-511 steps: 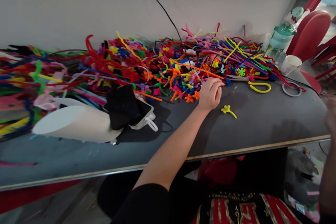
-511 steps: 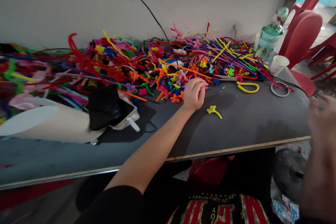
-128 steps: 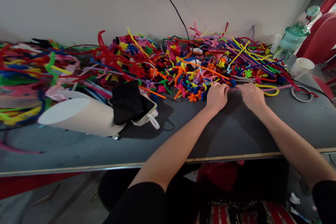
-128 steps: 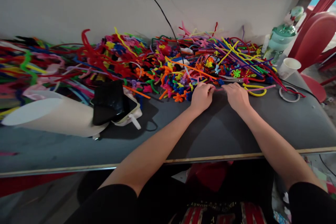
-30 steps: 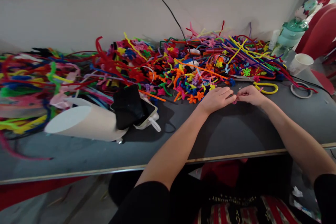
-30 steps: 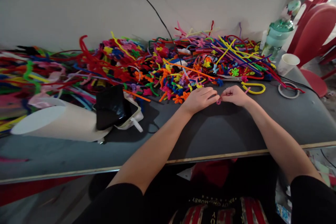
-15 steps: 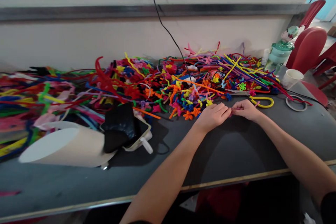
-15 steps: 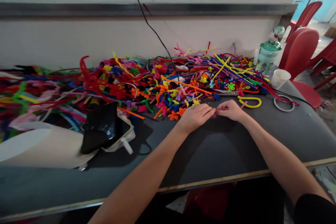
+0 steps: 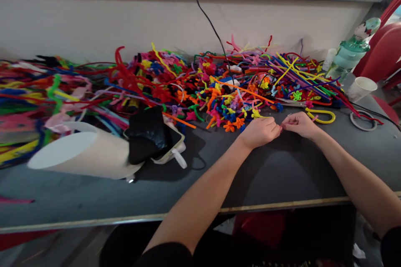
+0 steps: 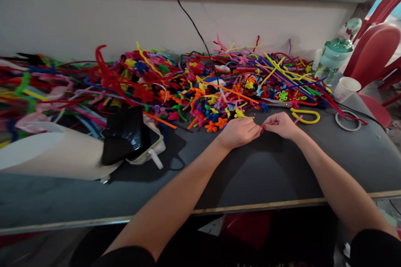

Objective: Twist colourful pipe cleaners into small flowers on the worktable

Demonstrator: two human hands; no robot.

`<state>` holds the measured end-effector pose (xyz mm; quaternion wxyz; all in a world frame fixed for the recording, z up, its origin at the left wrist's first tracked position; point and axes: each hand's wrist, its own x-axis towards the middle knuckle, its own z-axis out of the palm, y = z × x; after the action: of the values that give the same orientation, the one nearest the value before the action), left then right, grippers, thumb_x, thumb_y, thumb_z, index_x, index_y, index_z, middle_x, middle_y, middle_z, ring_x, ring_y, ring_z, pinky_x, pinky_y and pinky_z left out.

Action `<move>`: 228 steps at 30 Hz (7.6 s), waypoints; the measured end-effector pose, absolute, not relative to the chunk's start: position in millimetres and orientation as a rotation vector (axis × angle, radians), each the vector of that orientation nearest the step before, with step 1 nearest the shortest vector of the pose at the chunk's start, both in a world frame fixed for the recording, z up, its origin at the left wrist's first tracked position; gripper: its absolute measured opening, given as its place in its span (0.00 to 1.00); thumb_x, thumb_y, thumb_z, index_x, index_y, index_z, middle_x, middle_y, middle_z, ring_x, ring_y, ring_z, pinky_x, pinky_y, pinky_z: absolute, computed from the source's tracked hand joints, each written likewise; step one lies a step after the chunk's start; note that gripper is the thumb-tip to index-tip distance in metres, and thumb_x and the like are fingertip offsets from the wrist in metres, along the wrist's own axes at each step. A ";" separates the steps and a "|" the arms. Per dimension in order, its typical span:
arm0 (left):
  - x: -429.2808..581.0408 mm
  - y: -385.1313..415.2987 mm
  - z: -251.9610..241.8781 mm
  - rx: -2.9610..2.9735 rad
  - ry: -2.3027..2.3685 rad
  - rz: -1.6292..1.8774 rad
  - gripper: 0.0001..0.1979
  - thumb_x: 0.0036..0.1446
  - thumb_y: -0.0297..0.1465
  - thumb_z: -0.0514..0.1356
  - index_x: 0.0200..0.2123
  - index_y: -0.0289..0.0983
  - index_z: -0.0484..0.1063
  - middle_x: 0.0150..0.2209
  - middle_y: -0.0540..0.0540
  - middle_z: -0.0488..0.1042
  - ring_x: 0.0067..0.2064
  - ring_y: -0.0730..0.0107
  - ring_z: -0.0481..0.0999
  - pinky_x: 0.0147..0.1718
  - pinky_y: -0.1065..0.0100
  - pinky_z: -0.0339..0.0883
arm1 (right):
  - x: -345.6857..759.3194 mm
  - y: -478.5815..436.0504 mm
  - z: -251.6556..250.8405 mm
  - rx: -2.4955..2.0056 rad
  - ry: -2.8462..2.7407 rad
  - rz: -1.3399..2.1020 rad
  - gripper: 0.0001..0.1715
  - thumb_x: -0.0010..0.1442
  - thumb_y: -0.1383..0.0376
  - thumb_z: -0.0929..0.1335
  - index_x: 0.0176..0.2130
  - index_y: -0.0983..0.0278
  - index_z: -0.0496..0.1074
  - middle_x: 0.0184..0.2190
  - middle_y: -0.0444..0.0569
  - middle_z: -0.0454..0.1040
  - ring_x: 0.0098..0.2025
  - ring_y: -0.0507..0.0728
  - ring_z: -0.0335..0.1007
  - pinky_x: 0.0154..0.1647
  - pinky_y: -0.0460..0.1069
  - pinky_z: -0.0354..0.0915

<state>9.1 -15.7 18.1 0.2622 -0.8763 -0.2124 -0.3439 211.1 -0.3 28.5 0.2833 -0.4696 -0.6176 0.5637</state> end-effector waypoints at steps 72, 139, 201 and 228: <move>32.7 -7.9 3.3 -2.736 -1.913 -2.443 0.14 0.55 0.40 0.64 0.28 0.35 0.75 0.25 0.48 0.75 0.25 0.75 0.70 0.26 0.71 0.65 | 192.7 -8.9 23.7 -1.162 -1.255 1.447 0.18 0.42 0.56 0.77 0.26 0.67 0.73 0.13 0.34 0.54 0.14 0.42 0.43 0.16 0.44 0.38; 22.0 -3.1 1.0 -2.865 -1.515 -1.735 0.06 0.60 0.28 0.63 0.38 0.40 0.81 0.38 0.46 0.83 0.41 0.66 0.80 0.41 0.66 0.71 | 203.6 -10.8 13.5 -1.241 -2.145 0.272 0.18 0.59 0.62 0.64 0.22 0.65 0.73 0.18 0.45 0.68 0.21 0.50 0.60 0.26 0.46 0.52; 28.1 -5.0 -0.3 -2.891 -1.606 -2.209 0.11 0.59 0.31 0.64 0.44 0.37 0.72 0.33 0.46 0.80 0.35 0.68 0.81 0.37 0.68 0.72 | 202.0 -5.0 25.5 -1.193 -1.495 1.290 0.35 0.41 0.41 0.76 0.35 0.67 0.78 0.16 0.38 0.62 0.17 0.43 0.46 0.18 0.44 0.44; 37.8 -2.1 -9.0 -2.786 -1.677 -2.446 0.09 0.57 0.34 0.65 0.36 0.35 0.70 0.32 0.45 0.78 0.34 0.70 0.79 0.36 0.68 0.72 | 191.5 -15.7 33.6 -1.197 -1.140 1.518 0.23 0.40 0.55 0.79 0.31 0.67 0.75 0.13 0.34 0.56 0.14 0.42 0.43 0.15 0.44 0.37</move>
<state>37.8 -2.1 -9.0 -0.4472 -0.6124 -0.3686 -0.5377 191.5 -15.7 33.6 0.4338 -0.4804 -0.4578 0.6095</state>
